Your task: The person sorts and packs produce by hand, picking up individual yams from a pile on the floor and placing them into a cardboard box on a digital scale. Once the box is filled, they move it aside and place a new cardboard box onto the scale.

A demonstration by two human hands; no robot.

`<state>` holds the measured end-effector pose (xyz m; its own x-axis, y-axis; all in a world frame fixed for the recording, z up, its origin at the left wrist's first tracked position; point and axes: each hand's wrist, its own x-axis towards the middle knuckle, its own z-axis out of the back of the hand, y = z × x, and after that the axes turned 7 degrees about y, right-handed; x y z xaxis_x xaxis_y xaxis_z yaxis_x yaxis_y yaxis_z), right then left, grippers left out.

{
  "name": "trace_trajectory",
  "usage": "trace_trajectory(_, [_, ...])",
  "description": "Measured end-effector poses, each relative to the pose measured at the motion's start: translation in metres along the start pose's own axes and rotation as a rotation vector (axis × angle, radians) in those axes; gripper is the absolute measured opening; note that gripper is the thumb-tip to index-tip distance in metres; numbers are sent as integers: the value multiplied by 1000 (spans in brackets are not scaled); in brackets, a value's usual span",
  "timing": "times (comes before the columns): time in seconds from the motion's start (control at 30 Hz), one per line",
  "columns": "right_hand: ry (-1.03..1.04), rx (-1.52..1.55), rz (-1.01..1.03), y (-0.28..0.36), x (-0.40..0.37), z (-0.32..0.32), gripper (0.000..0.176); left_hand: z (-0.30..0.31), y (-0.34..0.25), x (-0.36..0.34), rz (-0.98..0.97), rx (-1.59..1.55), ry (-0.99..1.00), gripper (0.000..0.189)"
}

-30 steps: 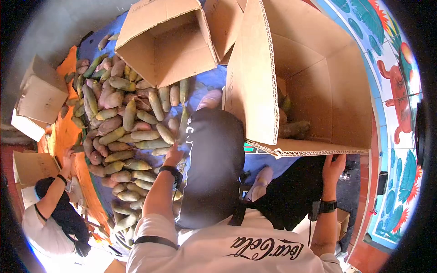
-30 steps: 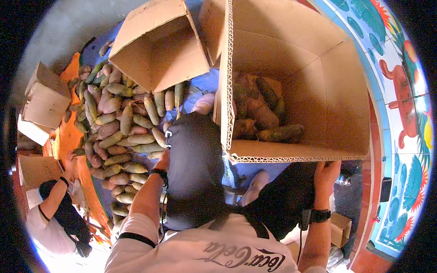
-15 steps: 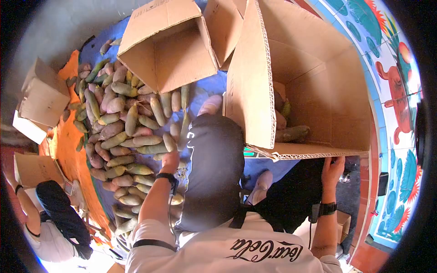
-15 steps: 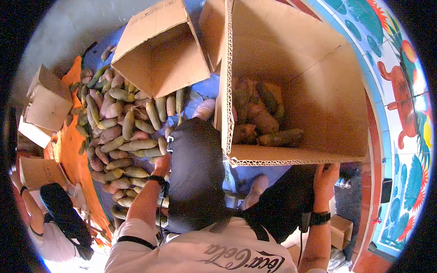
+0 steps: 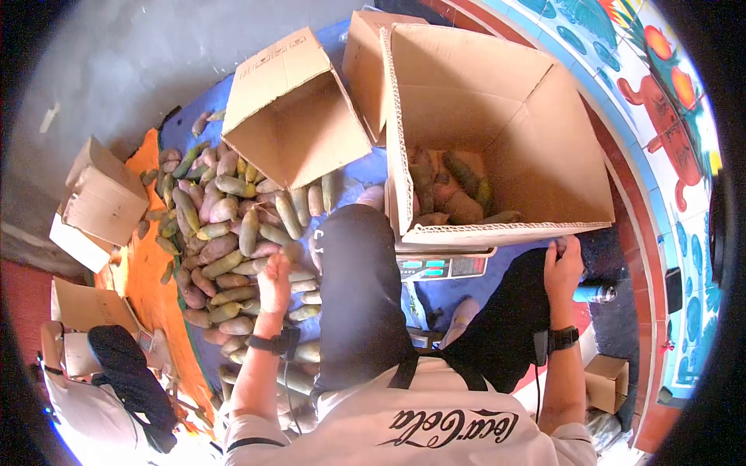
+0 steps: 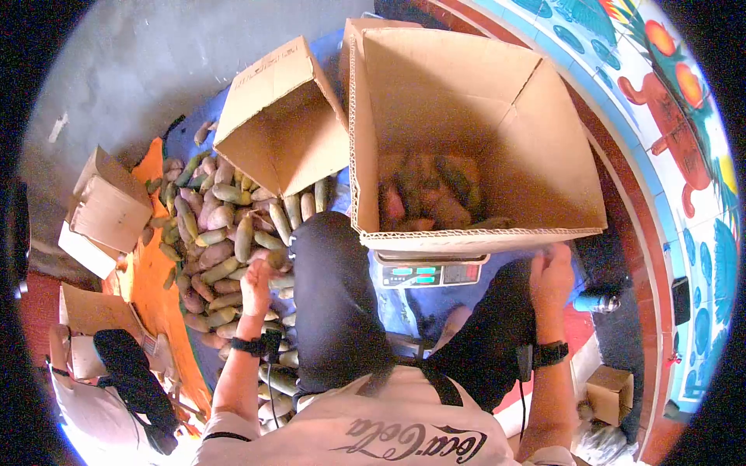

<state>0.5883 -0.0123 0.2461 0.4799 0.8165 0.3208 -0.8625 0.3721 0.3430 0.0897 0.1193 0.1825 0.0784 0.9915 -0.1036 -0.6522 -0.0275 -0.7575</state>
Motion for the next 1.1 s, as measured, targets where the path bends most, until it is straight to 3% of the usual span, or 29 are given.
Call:
trace_trajectory(0.13, [36, 23, -41, 8, 0, 5, 23, 32, -87, -5, -390, -275, -168, 27])
trace_trajectory(0.2, [12, 35, 8, 3, 0, 3, 23, 47, -138, -15, -388, -401, -210, 27])
trace_trajectory(0.27, [11, 35, -17, 2, 0, 2, 24, 55, -175, -20, -546, -415, -239, 26])
trace_trajectory(0.33, [11, 53, -23, 3, -1, 2, 24, 56, -199, -16, -801, -373, -226, 26])
trace_trajectory(0.4, [11, 69, -25, 3, 0, 3, 24, 51, -230, -24, -818, -372, -174, 25])
trace_trajectory(0.43, [12, 56, -2, 2, 0, 3, 24, 44, -241, -15, -969, -351, -182, 23])
trace_trajectory(0.47, [13, 41, 22, 1, 0, 4, 24, 37, -257, -18, -967, -405, -110, 21])
trace_trajectory(0.5, [8, 45, 30, 1, 0, 4, 24, 34, -265, -14, -1070, -270, -96, 19])
trace_trajectory(0.53, [-10, 60, 57, 1, -1, 4, 24, 28, -275, -21, -940, -298, 100, 21])
trace_trajectory(0.7, [-32, 56, 84, -3, -4, 6, 24, -4, -276, -11, -953, -243, 179, 39])
trace_trajectory(0.77, [-58, 98, 90, -2, -6, 8, 24, -1, -264, -9, -981, -37, -17, 42])
trace_trajectory(0.8, [-55, 98, 89, -2, -6, 9, 24, -2, -252, -4, -955, -84, -52, 41])
trace_trajectory(1.0, [-53, 122, 92, 3, -6, 10, 23, 7, -167, 24, -492, -407, -161, 27])
trace_trajectory(1.1, [-46, 103, 106, 4, -5, 10, 24, 12, -103, 37, -336, -234, -194, 19])
